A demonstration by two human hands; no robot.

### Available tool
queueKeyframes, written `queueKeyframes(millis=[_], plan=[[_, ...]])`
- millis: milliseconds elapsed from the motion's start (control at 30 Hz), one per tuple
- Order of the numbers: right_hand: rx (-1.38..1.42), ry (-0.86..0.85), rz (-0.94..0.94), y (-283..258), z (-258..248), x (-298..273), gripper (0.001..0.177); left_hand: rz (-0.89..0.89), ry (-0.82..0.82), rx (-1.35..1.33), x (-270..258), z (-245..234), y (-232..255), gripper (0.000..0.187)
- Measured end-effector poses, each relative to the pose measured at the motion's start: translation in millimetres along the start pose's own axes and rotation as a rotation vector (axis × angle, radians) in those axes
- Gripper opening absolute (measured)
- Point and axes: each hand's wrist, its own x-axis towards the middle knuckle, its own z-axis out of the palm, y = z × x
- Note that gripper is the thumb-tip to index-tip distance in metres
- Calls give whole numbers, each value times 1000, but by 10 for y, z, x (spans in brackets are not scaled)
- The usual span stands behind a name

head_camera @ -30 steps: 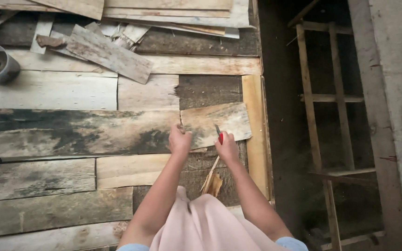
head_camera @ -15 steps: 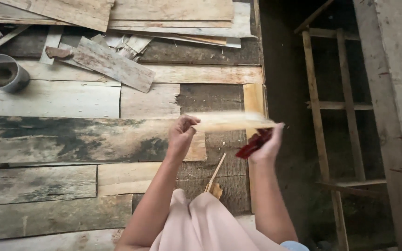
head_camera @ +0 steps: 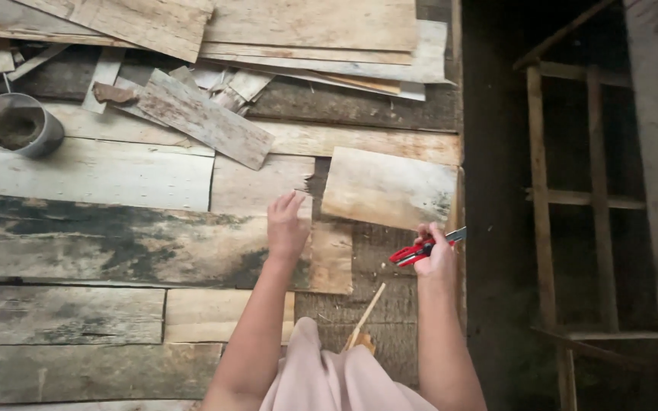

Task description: The person uses a red utility knife to cut a long, weathered wooden plank on a workbench. They position the plank, score it with the knife, and then break it along the scored line. The person repeats this process with another plank, cutting and breaking it into smaller pieces.

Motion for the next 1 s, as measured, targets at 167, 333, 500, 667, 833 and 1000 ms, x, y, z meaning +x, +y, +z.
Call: queueKeyframes(millis=[167,333,500,667,833,1000], plan=[[-74,9,2,58,268,-249,23,54,2,62,128,27,-10,60],[-114,49,-18,33,375,-401,25,18,-48,121,133,5,144,58],[-184,71,-23,-15,491,-532,31,-99,-163,155,154,-58,280,52],[-301,82,-117,-33,546,-596,43,-175,-178,113,167,-47,347,48],[-383,81,-181,-72,595,-616,46,-232,-201,86,190,-68,363,46],[-458,84,-243,-80,668,-745,46,-220,-203,77,198,-87,372,45]])
